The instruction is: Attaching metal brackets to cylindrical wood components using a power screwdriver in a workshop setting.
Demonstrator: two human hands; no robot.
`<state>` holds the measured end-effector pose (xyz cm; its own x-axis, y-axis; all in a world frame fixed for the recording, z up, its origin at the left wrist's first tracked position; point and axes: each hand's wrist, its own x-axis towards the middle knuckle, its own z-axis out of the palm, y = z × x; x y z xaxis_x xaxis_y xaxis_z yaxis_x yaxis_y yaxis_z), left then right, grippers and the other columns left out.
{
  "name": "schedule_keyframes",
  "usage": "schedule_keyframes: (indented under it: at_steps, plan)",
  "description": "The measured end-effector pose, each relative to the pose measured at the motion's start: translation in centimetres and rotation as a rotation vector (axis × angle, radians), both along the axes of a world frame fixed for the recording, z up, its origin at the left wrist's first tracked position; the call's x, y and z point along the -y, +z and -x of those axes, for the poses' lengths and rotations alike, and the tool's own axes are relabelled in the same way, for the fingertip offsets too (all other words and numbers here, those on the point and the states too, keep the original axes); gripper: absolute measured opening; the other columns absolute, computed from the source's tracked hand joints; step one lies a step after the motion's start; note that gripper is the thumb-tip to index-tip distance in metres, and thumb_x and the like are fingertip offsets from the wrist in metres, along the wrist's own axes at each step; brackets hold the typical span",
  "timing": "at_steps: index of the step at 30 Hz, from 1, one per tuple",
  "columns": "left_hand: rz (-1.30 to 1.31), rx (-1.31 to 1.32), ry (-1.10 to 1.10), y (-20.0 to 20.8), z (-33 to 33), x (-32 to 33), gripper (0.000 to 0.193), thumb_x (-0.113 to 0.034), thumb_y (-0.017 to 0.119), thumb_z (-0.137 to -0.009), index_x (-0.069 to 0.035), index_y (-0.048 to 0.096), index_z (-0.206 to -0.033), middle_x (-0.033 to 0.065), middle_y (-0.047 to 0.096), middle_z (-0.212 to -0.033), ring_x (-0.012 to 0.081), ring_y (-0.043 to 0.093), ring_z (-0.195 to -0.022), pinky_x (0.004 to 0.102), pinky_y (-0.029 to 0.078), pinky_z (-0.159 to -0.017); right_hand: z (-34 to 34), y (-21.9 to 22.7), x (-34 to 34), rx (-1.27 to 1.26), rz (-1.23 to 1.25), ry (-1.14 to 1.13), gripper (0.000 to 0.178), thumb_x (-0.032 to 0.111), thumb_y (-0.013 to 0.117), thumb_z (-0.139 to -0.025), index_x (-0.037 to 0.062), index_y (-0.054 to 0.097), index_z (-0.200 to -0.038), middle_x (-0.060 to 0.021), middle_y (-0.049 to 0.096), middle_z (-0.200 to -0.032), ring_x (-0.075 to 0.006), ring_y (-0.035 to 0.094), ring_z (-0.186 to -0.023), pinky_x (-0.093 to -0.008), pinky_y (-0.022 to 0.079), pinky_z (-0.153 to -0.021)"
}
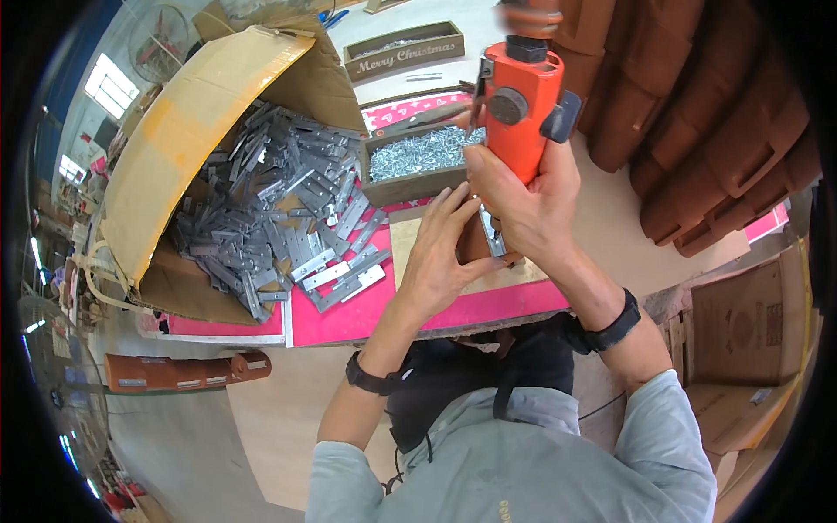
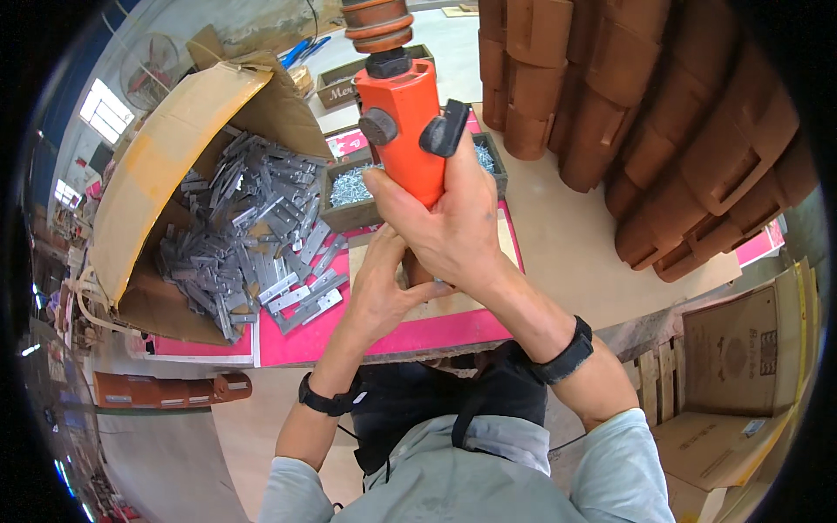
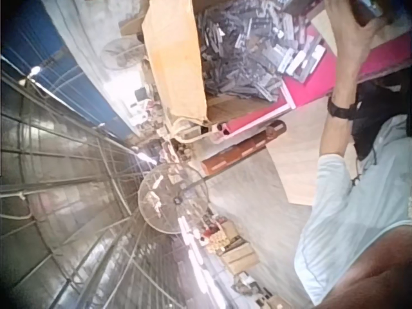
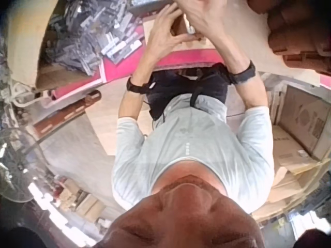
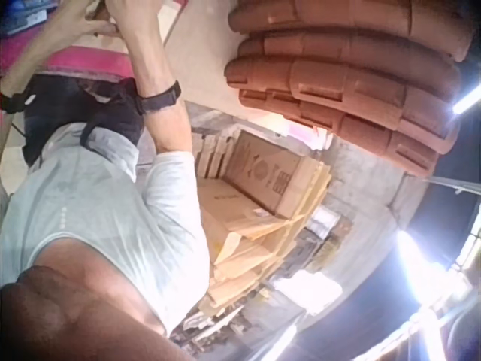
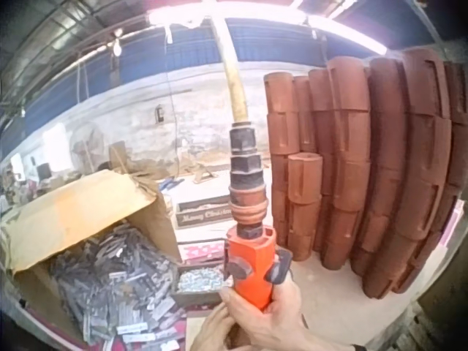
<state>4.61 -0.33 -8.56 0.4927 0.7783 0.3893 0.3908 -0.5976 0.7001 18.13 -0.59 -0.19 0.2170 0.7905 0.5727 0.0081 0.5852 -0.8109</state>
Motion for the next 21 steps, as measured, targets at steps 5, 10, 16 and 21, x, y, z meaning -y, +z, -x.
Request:
schedule_keyframes:
  at_steps: [5,10,16,21]
  plan:
    - [-0.028,0.028,-0.005,-0.1,-0.2,-0.1,0.079,-0.026,0.085,-0.063,-0.005,0.048,-0.13,0.0161,0.041,-0.142,0.0396,0.035,-0.132,0.0484,0.034,-0.108,-0.4,-0.1,0.0,0.113,-0.072,-0.024,0.034,0.002,0.063,-0.088,0.0002,0.046,-0.117,-0.0104,0.059,-0.105,-0.0084,0.057,-0.077,-0.0232,0.049,-0.065]
    - [-0.007,0.015,0.015,0.0,0.0,-0.2,0.08,-0.025,0.085,-0.062,-0.006,0.049,-0.13,0.014,0.041,-0.142,0.0385,0.036,-0.132,0.0478,0.034,-0.107,-0.4,-0.5,0.1,0.117,-0.016,0.008,0.03,0.004,0.065,-0.087,0.0008,0.046,-0.111,-0.0069,0.058,-0.095,-0.0097,0.057,-0.075,-0.0246,0.049,-0.064]
    - [-0.05,-0.042,0.011,0.4,0.1,0.1,0.081,-0.026,0.085,-0.062,-0.007,0.047,-0.131,0.0132,0.04,-0.142,0.0369,0.036,-0.132,0.0469,0.034,-0.108,-0.1,-1.1,-0.3,-0.03,0.013,0.008,0.04,0.01,0.072,-0.079,0.0012,0.05,-0.111,-0.0061,0.061,-0.085,-0.0123,0.058,-0.074,-0.029,0.049,-0.066]
    - [0.023,-0.057,-0.022,1.4,-0.4,0.4,0.079,-0.028,0.083,-0.065,-0.006,0.047,-0.131,0.016,0.039,-0.142,0.037,0.036,-0.132,0.0452,0.033,-0.108,-0.5,0.1,-0.8,0.108,-0.077,-0.052,0.038,0.019,0.073,-0.079,-0.0002,0.053,-0.105,-0.008,0.062,-0.081,-0.0148,0.059,-0.069,-0.0301,0.048,-0.064]
